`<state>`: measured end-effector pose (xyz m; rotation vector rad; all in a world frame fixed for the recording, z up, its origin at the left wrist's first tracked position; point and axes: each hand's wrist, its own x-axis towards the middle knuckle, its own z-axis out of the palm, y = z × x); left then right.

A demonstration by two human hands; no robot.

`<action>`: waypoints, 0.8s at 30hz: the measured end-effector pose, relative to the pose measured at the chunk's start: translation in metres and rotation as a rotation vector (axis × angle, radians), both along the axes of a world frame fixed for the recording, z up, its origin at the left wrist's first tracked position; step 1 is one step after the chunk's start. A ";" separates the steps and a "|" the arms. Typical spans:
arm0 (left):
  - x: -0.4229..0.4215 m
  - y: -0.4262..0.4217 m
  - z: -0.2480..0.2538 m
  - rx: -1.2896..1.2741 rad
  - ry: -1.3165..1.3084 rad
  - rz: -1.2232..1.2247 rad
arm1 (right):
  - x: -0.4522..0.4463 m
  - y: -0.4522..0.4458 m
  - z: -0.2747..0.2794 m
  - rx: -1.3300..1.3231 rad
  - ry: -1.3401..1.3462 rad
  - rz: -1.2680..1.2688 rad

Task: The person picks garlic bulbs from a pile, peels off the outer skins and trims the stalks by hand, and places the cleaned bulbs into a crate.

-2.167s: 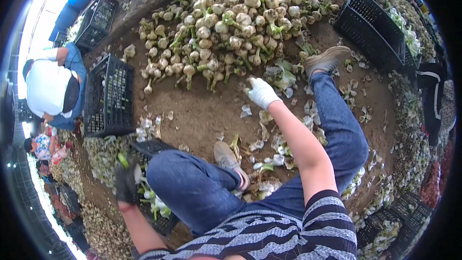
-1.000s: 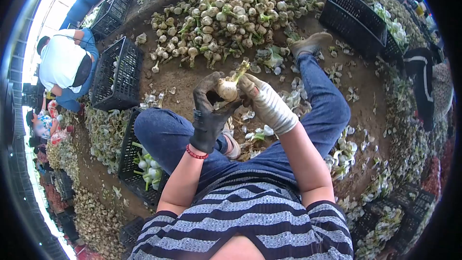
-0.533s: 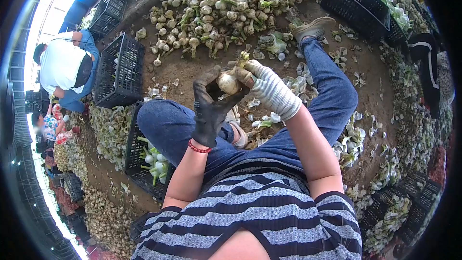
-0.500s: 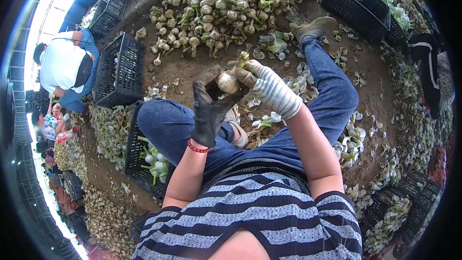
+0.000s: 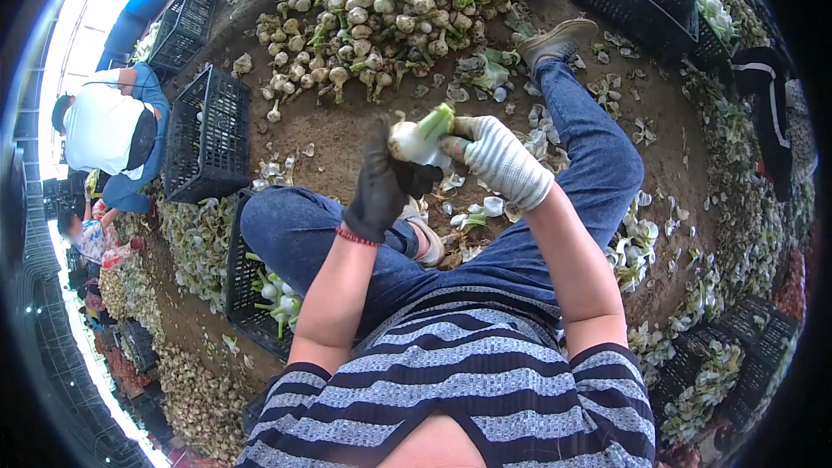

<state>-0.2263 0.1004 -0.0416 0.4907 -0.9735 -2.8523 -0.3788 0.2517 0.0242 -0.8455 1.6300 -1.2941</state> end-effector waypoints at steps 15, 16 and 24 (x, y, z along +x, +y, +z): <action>-0.026 0.036 -0.007 -0.653 -0.355 0.284 | 0.013 0.002 -0.048 0.133 0.241 -0.254; -0.023 0.035 -0.005 -0.628 -0.368 0.291 | 0.011 0.008 -0.044 0.093 -0.043 -0.267; 0.004 0.029 0.023 -0.537 -0.106 0.538 | -0.031 0.033 -0.130 0.268 0.012 -0.318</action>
